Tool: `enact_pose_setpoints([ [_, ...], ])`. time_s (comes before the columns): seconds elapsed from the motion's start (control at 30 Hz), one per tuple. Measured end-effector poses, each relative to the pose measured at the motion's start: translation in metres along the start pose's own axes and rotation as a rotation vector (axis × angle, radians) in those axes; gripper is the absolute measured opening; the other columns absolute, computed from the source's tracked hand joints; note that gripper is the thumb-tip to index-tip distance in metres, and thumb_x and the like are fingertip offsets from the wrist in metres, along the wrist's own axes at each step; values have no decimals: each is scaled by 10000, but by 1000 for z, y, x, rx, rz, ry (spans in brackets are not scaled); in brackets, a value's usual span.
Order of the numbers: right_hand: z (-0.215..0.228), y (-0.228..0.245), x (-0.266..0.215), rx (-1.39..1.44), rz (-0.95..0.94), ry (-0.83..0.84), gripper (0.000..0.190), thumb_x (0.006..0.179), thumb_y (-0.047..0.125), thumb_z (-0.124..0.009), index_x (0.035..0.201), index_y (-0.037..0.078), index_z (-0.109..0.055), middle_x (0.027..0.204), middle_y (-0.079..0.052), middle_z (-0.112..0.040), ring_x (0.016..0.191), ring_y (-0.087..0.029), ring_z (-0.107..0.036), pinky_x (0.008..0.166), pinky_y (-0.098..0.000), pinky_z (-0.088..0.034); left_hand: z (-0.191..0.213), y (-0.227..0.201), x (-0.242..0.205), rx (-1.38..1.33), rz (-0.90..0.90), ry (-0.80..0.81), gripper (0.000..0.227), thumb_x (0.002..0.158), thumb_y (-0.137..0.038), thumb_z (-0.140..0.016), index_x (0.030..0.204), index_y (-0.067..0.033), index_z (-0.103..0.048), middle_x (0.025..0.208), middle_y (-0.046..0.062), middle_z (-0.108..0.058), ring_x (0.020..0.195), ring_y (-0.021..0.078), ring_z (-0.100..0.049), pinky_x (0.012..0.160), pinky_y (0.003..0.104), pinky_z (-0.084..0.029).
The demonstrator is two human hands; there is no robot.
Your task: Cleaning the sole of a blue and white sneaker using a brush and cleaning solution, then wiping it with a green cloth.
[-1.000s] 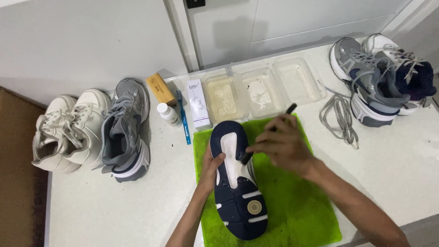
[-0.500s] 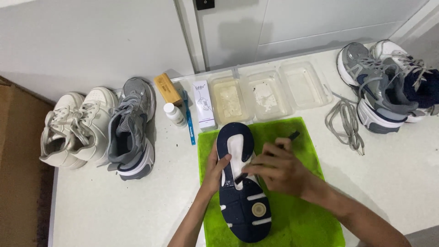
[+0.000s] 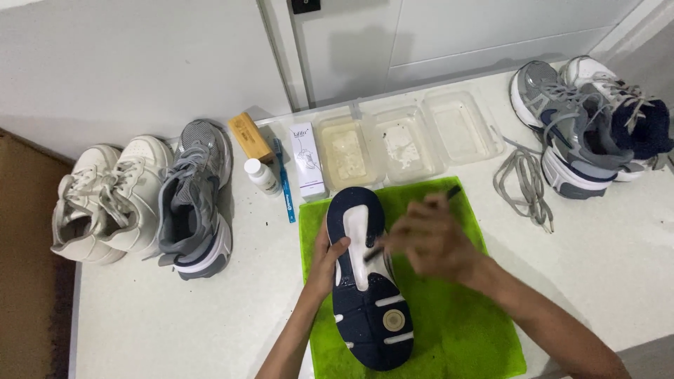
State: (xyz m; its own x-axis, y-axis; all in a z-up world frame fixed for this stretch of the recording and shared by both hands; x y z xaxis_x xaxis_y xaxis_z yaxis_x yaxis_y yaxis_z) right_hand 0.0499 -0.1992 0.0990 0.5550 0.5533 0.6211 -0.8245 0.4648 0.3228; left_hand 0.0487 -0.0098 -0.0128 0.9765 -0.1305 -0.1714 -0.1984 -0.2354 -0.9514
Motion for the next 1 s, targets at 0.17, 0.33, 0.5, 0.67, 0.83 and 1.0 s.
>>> enact_pose_setpoints([
  [0.17,-2,-19,-4,-26,-24,-51,111,933,172,-719,867,249,-763,752,76,-634,683,-152,-525,843,-387,-339,4,10,2,7,-23,5,832,910,-392,-624,1594,-111,-242,1524,185,-431,1347,300,-473,1114,490,-422],
  [0.33,-13,25,-5,79,1,-3,123,921,232,-713,804,248,-748,681,78,-607,623,-154,-511,781,-399,-356,0,3,-1,1,-32,-8,820,914,-384,-616,1594,-109,-249,1545,188,-415,1364,316,-459,1107,508,-423],
  [0.5,-10,-21,-17,-319,50,-96,136,957,192,-657,903,292,-732,734,55,-553,673,-177,-482,799,-412,-306,-1,3,-2,17,-32,4,864,913,-418,-617,1597,-84,-208,1555,221,-381,1384,341,-431,1126,531,-399],
  [0.67,6,-19,-14,-379,-19,-126,157,969,179,-658,969,300,-758,761,63,-548,686,-169,-509,805,-388,-301,-1,4,-3,-1,-14,-14,896,902,-411,-635,1599,-71,-185,1549,207,-381,1364,318,-448,1116,502,-420],
  [0.83,-6,14,-12,-152,-8,-64,192,915,112,-677,835,282,-717,695,52,-572,612,-188,-521,771,-390,-349,1,7,2,4,-28,-20,883,917,-412,-630,1599,-68,-187,1547,219,-384,1370,336,-445,1097,505,-440],
  [1.0,6,-21,-10,-320,-40,-104,165,931,138,-689,883,279,-759,775,58,-636,721,-200,-587,806,-412,-357,-2,3,-1,2,-19,1,896,881,-399,-657,1595,-73,-224,1514,200,-428,1336,305,-476,1096,502,-450],
])
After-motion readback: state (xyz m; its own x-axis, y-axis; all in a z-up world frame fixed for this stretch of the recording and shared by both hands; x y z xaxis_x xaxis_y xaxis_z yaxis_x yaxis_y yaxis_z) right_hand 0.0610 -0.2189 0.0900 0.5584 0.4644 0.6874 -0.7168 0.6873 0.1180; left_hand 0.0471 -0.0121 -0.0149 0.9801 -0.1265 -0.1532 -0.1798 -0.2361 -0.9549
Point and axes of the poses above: each hand's wrist, its own x-axis towards the middle knuckle, its own z-axis out of the back of the hand, y = z × x, the point moved 4 cm from there along x, towards the middle knuckle
